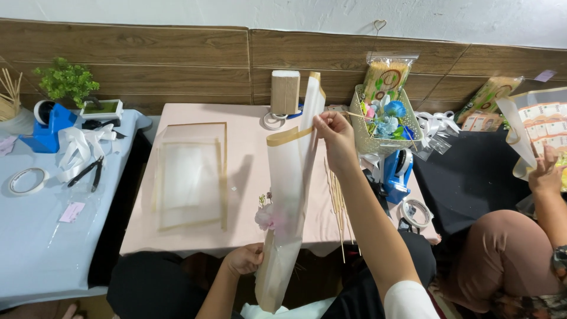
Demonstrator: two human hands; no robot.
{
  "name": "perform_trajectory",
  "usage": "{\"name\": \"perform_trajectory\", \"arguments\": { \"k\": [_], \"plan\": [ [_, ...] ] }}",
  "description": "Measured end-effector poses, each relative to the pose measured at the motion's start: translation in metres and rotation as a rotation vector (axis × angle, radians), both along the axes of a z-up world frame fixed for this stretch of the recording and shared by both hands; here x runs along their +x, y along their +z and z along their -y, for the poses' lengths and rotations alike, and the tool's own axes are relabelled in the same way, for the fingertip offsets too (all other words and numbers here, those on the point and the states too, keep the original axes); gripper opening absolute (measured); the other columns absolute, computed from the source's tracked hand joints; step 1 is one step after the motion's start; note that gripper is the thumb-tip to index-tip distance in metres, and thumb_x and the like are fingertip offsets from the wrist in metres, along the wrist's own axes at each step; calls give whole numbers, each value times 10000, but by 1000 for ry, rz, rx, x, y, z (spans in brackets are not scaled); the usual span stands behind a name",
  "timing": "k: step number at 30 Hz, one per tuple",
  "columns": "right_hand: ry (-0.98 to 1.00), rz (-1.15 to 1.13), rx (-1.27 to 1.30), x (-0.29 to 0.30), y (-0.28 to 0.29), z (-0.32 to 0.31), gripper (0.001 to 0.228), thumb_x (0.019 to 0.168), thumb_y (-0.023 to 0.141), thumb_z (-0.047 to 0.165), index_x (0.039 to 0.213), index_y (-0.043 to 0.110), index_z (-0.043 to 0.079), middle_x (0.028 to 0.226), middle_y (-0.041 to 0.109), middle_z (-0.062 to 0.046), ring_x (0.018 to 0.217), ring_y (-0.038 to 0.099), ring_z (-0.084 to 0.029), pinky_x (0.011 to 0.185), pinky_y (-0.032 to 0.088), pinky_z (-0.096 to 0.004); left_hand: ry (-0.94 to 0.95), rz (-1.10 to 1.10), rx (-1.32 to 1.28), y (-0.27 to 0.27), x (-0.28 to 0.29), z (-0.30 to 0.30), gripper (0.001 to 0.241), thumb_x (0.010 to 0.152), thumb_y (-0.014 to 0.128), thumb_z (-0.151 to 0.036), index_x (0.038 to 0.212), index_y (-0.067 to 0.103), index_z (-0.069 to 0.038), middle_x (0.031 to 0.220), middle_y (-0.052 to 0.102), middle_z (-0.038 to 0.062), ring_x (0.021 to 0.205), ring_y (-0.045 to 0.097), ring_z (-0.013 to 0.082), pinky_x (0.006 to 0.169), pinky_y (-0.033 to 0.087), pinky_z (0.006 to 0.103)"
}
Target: The person wraps a bouquet of money and flowers in translucent paper. They fold the paper around the bouquet, secure it with tape, and adjust the wrapping to ensure it is neat.
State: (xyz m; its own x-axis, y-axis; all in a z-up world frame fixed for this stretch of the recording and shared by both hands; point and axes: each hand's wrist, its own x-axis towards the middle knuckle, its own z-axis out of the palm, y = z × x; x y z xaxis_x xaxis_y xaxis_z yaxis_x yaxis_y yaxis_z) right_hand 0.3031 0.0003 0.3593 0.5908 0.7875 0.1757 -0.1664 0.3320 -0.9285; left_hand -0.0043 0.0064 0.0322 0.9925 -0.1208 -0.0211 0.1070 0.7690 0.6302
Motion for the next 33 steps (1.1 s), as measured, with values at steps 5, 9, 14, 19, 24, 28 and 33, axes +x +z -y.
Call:
{"name": "perform_trajectory", "arguments": {
  "k": [5, 9, 14, 19, 24, 28, 33],
  "plan": [
    [-179, -46, -36, 22, -17, 22, 113, 975, 687, 212, 975, 635, 112, 812, 565, 43, 662, 487, -51, 630, 451, -186, 138, -144, 155, 7, -2, -7, 510, 871, 777, -287, 1305, 616, -72, 1212, 703, 26, 1083, 684, 172, 927, 542, 312],
    [-282, 60, -147, 45, -78, 60, 134, 1059, 620, 202, 1076, 629, 69, 821, 485, 6, 737, 479, -84, 675, 430, -234, 368, -308, 391, 95, 9, 1, 883, 899, 768, -455, 1557, 387, -7, 1480, 550, 240, 1343, 519, 437, 1118, 368, 618],
    [-170, 72, -437, 25, -150, 116, 210, 1077, 553, 213, 1158, 608, 28, 894, 512, -52, 810, 502, -149, 709, 444, -269, 426, -578, 597, 181, 34, 10, 872, 961, 706, -435, 1600, 287, -15, 1596, 390, 246, 1491, 316, 430, 1200, 259, 590],
    [36, 19, -709, -14, -171, 144, 491, 1078, 524, 338, 1410, 511, -23, 1113, 612, -231, 997, 618, -288, 845, 519, -368, 424, -714, 661, 164, 69, 19, 843, 992, 658, -486, 1604, 289, -37, 1615, 364, 220, 1512, 305, 367, 1211, 292, 521],
    [177, 71, -891, -42, -159, 142, 853, 937, 746, 416, 1559, 313, 25, 1322, 560, -356, 1203, 612, -409, 967, 515, -491, 403, -760, 840, 135, 100, 19, 877, 962, 660, -513, 1563, 317, 25, 1544, 432, 276, 1454, 404, 379, 1158, 381, 532],
    [167, 53, -920, -52, -141, 134, 1013, 829, 884, 340, 1568, 270, 18, 1309, 543, -372, 1206, 596, -443, 957, 515, -543, 361, -832, 930, 143, 114, 23, 984, 984, 564, -562, 1569, 153, 114, 1574, 331, 350, 1472, 360, 425, 1149, 379, 557],
    [83, 69, -934, -58, -129, 133, 1003, 802, 905, 306, 1539, 304, -14, 1288, 539, -421, 1253, 555, -516, 973, 481, -634, 285, -920, 1210, 179, 111, 33, 910, 988, 508, -572, 1501, 190, 108, 1459, 473, 355, 1356, 518, 438, 1071, 489, 517]
  ]
}}
